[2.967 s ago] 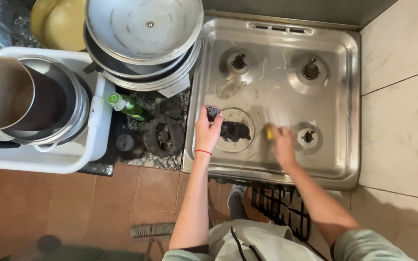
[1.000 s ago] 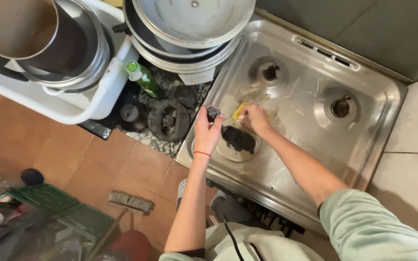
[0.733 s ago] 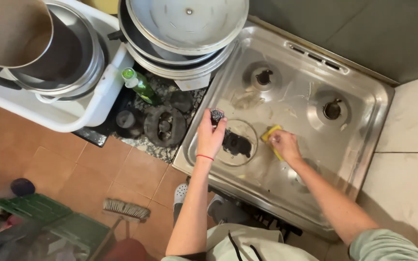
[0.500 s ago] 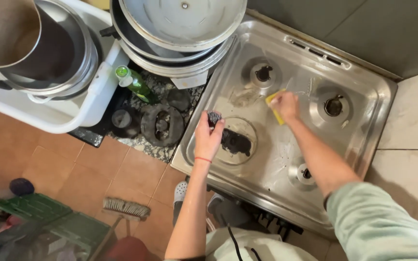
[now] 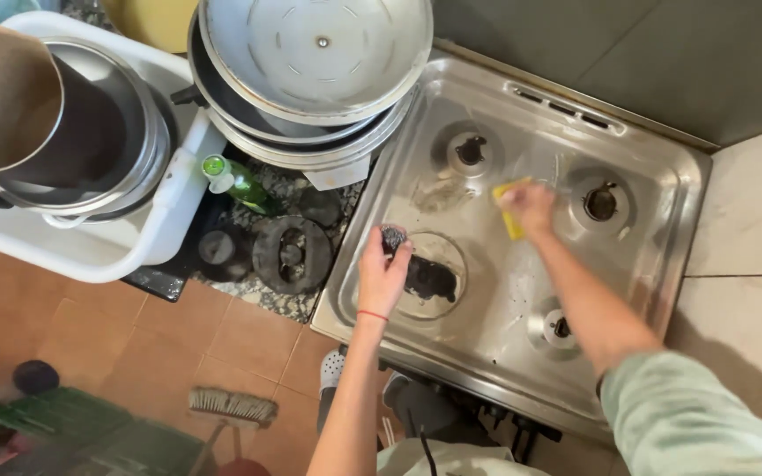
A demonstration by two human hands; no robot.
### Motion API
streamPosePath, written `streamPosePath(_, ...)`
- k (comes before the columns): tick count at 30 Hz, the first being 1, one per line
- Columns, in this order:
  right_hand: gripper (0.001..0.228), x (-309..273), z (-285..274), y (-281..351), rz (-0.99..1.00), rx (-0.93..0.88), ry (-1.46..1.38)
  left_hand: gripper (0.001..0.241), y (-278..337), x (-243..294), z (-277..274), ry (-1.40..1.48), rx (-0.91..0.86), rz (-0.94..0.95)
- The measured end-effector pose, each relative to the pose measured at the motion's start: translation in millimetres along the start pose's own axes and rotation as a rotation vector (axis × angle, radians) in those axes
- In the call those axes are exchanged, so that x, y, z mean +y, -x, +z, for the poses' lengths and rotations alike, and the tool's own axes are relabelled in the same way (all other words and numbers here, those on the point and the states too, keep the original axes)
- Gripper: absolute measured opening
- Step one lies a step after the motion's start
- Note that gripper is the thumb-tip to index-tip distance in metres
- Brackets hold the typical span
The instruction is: Cleaning a gas stove top with a sponge and then washing the sponge in a sink.
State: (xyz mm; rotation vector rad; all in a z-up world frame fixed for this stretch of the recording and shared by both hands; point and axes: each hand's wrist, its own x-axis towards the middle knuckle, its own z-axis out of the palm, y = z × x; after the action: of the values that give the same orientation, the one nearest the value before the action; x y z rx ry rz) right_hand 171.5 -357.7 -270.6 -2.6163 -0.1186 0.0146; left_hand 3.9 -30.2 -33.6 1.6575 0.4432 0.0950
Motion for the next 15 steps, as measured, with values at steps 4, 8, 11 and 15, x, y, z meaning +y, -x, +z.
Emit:
streamPosePath(4,0.014,-17.1,17.2,-17.3,0.152,0.013,-0.290,0.019,7.6,4.1,-10.4,-0.076,0.004,-0.104)
streamPosePath(8,0.020,-103.5,36.2,13.0,-0.012,0.060,-0.222,0.019,6.9,9.0,-14.1,-0.066,0.012,-0.058)
streamPosePath(11,0.017,-180.1,44.2,-2.4,-0.175,0.116,-0.262,0.019,2.4,15.7,-13.8,-0.086,-0.003,-0.067)
streamPosePath(15,0.016,-237.6,46.4,-32.4,-0.090,0.011,-0.313,0.018,3.6,1.8,-14.9,-0.090,0.019,-0.068)
